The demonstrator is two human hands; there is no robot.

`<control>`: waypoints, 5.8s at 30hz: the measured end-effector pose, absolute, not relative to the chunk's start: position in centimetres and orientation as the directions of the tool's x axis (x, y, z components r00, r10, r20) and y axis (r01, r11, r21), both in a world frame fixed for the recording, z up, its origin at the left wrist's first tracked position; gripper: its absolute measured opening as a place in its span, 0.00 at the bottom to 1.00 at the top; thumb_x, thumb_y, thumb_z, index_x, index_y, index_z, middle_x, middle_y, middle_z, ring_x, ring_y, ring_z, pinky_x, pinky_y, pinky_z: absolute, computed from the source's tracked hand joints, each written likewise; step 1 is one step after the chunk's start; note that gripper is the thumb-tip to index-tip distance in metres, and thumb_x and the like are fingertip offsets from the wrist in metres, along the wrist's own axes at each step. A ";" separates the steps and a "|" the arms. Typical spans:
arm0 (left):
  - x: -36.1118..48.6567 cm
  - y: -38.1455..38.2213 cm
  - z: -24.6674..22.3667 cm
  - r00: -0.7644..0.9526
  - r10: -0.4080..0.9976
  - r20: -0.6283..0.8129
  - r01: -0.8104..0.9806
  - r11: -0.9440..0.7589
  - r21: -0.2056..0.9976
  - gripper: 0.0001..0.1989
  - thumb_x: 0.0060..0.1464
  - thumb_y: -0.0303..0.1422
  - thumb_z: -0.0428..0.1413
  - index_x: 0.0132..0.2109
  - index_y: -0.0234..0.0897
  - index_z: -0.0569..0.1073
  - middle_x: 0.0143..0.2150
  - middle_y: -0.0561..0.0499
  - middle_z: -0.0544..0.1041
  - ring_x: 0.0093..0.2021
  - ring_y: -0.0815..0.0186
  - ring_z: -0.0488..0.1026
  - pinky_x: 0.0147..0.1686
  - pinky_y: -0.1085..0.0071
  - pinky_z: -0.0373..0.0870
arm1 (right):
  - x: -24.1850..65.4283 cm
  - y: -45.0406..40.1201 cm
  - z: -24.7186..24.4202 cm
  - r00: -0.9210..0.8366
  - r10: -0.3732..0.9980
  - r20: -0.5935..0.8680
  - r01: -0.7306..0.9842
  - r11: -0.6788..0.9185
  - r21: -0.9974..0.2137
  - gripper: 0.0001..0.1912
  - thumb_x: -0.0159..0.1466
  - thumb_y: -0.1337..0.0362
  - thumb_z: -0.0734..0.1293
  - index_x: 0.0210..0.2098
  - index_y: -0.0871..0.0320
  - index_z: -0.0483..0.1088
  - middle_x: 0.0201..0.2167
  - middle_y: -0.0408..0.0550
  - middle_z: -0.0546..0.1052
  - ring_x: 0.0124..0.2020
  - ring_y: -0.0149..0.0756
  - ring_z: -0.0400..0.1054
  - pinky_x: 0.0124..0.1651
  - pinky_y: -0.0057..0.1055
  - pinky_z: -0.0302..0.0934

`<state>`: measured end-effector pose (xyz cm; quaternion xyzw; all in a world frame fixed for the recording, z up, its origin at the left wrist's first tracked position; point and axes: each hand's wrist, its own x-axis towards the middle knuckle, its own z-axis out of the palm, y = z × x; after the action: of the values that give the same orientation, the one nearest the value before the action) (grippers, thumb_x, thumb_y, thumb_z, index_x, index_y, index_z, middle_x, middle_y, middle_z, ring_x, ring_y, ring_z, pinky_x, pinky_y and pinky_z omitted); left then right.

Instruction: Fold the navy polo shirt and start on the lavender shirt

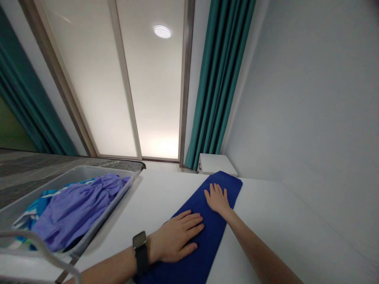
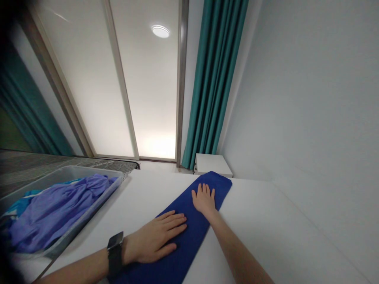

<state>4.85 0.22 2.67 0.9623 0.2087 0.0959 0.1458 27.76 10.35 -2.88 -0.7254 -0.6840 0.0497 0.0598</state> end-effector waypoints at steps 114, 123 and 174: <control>3.8 0.4 0.9 0.649 0.757 -0.075 0.405 -0.260 0.877 0.12 0.57 0.38 0.55 0.36 0.34 0.78 0.27 0.53 0.74 0.27 0.70 0.65 0.28 0.75 0.60 | 22.4 -8.1 -1.2 -0.698 0.676 0.236 0.543 0.715 -0.441 0.12 0.63 0.71 0.63 0.43 0.51 0.71 0.39 0.42 0.73 0.44 0.34 0.63 0.50 0.33 0.52; 3.7 0.0 0.3 0.597 0.801 -0.040 0.545 -0.369 0.753 0.04 0.55 0.32 0.56 0.36 0.36 0.72 0.25 0.57 0.71 0.26 0.70 0.66 0.29 0.75 0.60 | 22.3 -7.9 -1.9 -0.695 0.636 0.336 0.415 0.736 -0.534 0.10 0.58 0.71 0.68 0.39 0.54 0.73 0.39 0.42 0.75 0.45 0.32 0.65 0.55 0.31 0.53; 1.3 -3.5 1.1 0.701 0.689 0.183 0.456 -0.631 0.628 0.15 0.62 0.24 0.47 0.47 0.42 0.75 0.42 0.47 0.72 0.43 0.64 0.69 0.45 0.69 0.66 | 22.4 -8.4 0.1 -0.550 0.775 0.311 0.479 0.598 -0.643 0.18 0.56 0.81 0.60 0.36 0.55 0.74 0.37 0.42 0.75 0.45 0.33 0.64 0.54 0.36 0.53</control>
<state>1.25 -3.55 1.07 0.8787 0.3258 0.2080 0.2800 22.42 -8.42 0.08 -0.3717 -0.8437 0.2509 0.2950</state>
